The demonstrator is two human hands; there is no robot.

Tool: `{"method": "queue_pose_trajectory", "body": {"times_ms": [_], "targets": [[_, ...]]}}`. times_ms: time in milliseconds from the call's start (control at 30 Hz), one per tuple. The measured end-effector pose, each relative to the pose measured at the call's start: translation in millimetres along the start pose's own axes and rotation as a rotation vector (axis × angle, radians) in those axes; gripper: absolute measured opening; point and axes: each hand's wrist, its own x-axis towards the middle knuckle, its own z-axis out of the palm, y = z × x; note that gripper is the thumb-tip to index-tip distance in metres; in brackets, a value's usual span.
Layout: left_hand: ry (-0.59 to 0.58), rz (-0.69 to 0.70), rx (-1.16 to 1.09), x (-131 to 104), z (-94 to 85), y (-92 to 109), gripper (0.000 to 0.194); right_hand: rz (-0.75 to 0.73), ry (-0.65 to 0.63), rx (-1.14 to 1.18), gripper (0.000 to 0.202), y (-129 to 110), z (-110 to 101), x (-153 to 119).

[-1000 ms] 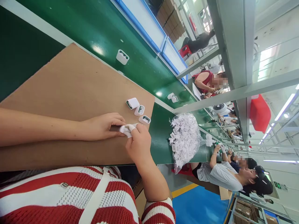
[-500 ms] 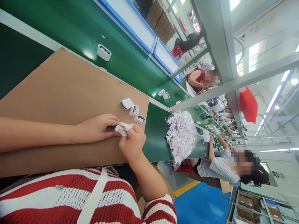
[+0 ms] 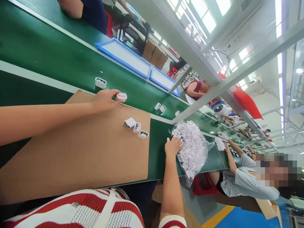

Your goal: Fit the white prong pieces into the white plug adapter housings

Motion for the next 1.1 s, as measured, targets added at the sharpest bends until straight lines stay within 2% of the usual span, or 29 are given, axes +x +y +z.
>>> {"method": "queue_pose_trajectory", "body": {"times_ms": [67,133,267,333,400,433,567,633,700,767,833,900,1000,1100], "targets": [[0.034,-0.077,0.026,29.7,-2.5,-11.9,0.073,0.030,0.000,0.005,0.036,2.2,-2.7,15.2],[0.044,-0.105,0.030,44.1,-3.4,-21.5,0.078,0.027,0.003,0.036,0.036,3.8,-7.4,23.9],[0.037,-0.046,0.081,40.6,-8.5,-33.0,0.090,-0.048,-0.031,0.121,0.036,9.6,-12.3,24.7],[0.146,-0.027,0.104,36.7,-15.8,-38.4,0.091,-0.093,-0.048,0.183,0.039,10.6,-9.2,18.7],[0.266,-0.090,0.129,37.4,-25.4,-45.9,0.094,-0.124,-0.055,0.242,0.042,8.3,-4.1,10.2],[0.254,-0.152,0.148,39.4,-30.7,-50.3,0.099,-0.138,-0.058,0.278,0.042,5.9,-1.7,5.4],[-0.066,-0.389,0.177,47.2,-53.0,-63.5,0.114,-0.179,-0.066,0.575,0.033,-8.5,1.1,-14.0],[-0.039,-0.378,0.200,43.0,-62.3,-59.2,0.115,-0.121,-0.093,0.775,0.033,-16.4,-3.1,-24.1],[0.070,-0.284,0.241,29.7,-66.7,-45.1,0.110,-0.012,-0.184,0.970,0.038,-24.4,-10.3,-35.0],[0.151,-0.157,0.248,7.6,-63.7,-24.6,0.097,0.084,-0.319,1.162,0.042,-32.8,-19.2,-46.6],[0.137,-0.027,0.185,-21.7,-52.1,-3.1,0.084,0.137,-0.439,1.306,0.045,-42.2,-27.7,-57.9],[-0.001,0.127,0.072,-55.2,-33.4,15.2,0.072,0.150,-0.511,1.372,0.047,-52.4,-34.1,-68.3],[-0.237,0.372,-0.078,-102.2,0.1,33.2,0.052,0.103,-0.531,1.308,0.041,-67.5,-38.4,-82.7],[-0.335,0.387,-0.153,-131.4,27.9,39.2,0.041,0.017,-0.527,1.198,0.032,-80.1,-38.2,-96.7]]}}
